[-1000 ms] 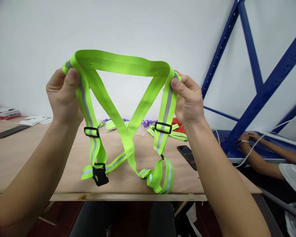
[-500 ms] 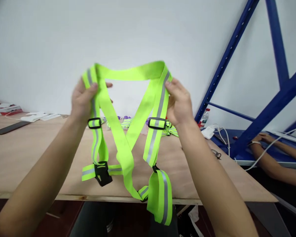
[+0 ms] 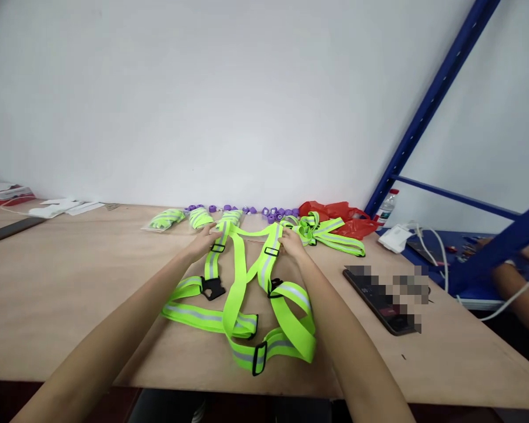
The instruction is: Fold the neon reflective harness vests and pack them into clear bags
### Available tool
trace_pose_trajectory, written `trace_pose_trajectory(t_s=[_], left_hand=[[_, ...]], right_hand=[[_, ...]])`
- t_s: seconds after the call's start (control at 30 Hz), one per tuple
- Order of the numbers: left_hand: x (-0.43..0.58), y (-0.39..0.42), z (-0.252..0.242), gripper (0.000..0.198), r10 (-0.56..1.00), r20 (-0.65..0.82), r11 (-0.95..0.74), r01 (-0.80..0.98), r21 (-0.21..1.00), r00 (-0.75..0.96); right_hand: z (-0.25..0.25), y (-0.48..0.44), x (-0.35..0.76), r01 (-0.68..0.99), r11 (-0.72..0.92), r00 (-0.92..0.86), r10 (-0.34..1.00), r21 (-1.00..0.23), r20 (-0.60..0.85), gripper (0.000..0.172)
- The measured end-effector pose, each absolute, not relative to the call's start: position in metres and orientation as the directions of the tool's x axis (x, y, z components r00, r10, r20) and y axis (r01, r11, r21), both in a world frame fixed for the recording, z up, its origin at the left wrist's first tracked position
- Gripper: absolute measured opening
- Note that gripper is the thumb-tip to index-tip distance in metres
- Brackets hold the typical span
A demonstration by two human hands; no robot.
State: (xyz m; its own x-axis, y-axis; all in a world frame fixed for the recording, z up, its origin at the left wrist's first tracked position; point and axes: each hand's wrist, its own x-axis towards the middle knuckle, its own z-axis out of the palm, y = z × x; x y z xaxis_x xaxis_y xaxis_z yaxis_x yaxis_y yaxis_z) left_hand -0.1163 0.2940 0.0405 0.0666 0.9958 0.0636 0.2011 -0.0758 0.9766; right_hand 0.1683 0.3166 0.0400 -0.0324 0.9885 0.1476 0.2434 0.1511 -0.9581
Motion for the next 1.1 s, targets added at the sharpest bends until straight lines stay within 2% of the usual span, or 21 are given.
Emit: trace_pose_trajectory(t_s=[0.1,0.17,0.2,0.27,0.3,0.37,0.43,0.5,0.57,0.67,0.8,1.1], left_hand=[[-0.122,0.293,0.04,0.066,0.997,0.067,-0.071,0.31,0.948,0.025],[-0.125,0.278,0.046,0.062,0.988,0.138,-0.156,0.406,0.9,0.074],[-0.126,0.266,0.05,0.058,0.968,0.205,-0.249,0.502,0.828,0.143],[-0.129,0.233,0.056,0.048,0.887,0.347,-0.461,0.641,0.613,0.305],[-0.131,0.212,0.057,0.044,0.855,0.376,-0.514,0.674,0.53,0.356],[-0.134,0.17,0.053,0.039,0.828,0.351,-0.558,0.696,0.451,0.437],[-0.136,0.132,0.042,0.038,0.815,0.267,-0.579,0.704,0.412,0.514],[-0.136,0.106,0.027,0.045,0.808,0.221,-0.587,0.72,0.37,0.546],[-0.136,0.093,0.015,0.053,0.804,0.181,-0.593,0.737,0.325,0.567],[-0.138,0.091,0.006,0.057,0.796,0.126,-0.602,0.754,0.262,0.592],[-0.153,0.094,0.011,0.052,0.786,0.085,-0.613,0.753,0.238,0.613],[-0.216,0.096,0.018,0.036,0.834,0.102,-0.549,0.793,0.263,0.543]], right_hand=[[0.037,0.321,0.181,0.35,0.116,0.034,0.99,-0.929,0.137,0.029],[0.043,0.309,0.192,0.417,0.143,0.074,0.979,-0.898,0.19,0.039],[0.047,0.297,0.198,0.453,0.165,0.092,0.969,-0.876,0.23,0.043],[0.054,0.261,0.21,0.6,0.331,0.008,0.908,-0.728,0.42,0.044],[0.055,0.237,0.214,0.648,0.4,-0.051,0.871,-0.648,0.488,0.042],[0.053,0.187,0.219,0.724,0.517,-0.174,0.778,-0.457,0.604,0.038],[0.044,0.14,0.22,0.778,0.559,-0.286,0.721,-0.286,0.631,0.036],[0.03,0.107,0.217,0.751,0.646,-0.443,0.649,-0.14,0.618,0.033],[0.017,0.092,0.215,0.707,0.703,-0.566,0.627,-0.076,0.535,0.032],[0.003,0.092,0.22,0.724,0.685,-0.618,0.698,-0.084,0.362,0.032],[-0.007,0.101,0.241,0.813,0.566,-0.527,0.815,-0.137,0.243,0.031],[-0.028,0.109,0.279,0.862,0.448,-0.362,0.872,-0.237,0.33,0.037]])
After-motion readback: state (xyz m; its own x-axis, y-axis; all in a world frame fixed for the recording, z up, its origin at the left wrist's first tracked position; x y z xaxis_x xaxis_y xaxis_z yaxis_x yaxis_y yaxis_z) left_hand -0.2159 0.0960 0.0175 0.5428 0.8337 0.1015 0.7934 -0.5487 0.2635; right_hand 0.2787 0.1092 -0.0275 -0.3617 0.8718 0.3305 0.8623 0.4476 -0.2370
